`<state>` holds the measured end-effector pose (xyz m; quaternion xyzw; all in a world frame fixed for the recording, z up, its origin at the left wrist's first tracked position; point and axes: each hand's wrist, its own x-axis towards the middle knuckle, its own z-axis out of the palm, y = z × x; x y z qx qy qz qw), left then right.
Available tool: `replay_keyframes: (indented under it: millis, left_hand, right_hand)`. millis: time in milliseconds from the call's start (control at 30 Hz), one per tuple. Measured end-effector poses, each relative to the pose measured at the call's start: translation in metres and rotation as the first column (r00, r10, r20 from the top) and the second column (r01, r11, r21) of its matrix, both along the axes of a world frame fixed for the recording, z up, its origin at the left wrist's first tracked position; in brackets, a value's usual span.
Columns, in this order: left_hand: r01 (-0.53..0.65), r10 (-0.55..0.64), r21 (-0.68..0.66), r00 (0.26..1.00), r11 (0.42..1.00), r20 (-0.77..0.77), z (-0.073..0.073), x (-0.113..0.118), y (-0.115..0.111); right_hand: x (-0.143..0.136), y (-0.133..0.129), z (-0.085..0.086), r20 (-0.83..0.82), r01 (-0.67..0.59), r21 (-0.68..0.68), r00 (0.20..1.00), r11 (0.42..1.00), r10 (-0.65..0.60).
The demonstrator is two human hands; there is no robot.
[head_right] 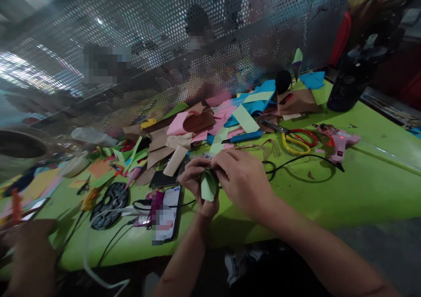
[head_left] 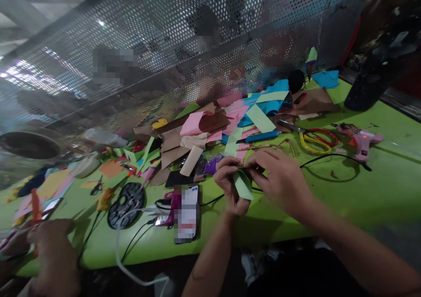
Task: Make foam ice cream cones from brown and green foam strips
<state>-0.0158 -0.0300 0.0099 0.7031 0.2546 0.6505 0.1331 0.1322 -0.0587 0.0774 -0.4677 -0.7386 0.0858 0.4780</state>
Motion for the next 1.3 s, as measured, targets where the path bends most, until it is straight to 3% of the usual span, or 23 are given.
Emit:
replay_keyframes:
  millis: [333, 600, 1000, 1300]
  left_hand:
    - [0.012, 0.005, 0.105, 0.988, 0.994, -0.156, 0.007, -0.004, 0.003]
    - [0.021, -0.005, 0.073, 0.977, 0.997, -0.214, 0.0, -0.007, 0.004]
    - [0.041, -0.026, 0.047, 0.958, 0.998, -0.286, 0.001, -0.008, 0.006]
    - [0.062, -0.067, -0.029, 0.965, 0.998, -0.252, 0.0, -0.005, 0.004]
  right_hand:
    - [0.007, 0.005, 0.004, 0.06, -0.042, -0.071, 0.997, 0.997, 0.047]
    - [0.006, 0.006, 0.0, 0.179, 0.053, -0.004, 0.982, 0.999, -0.052]
    - [0.008, 0.011, -0.001, 0.181, 0.047, -0.139, 0.983, 0.989, -0.022]
    - [0.016, 0.016, 0.004, 0.196, -0.062, -0.2, 0.975, 0.978, 0.102]
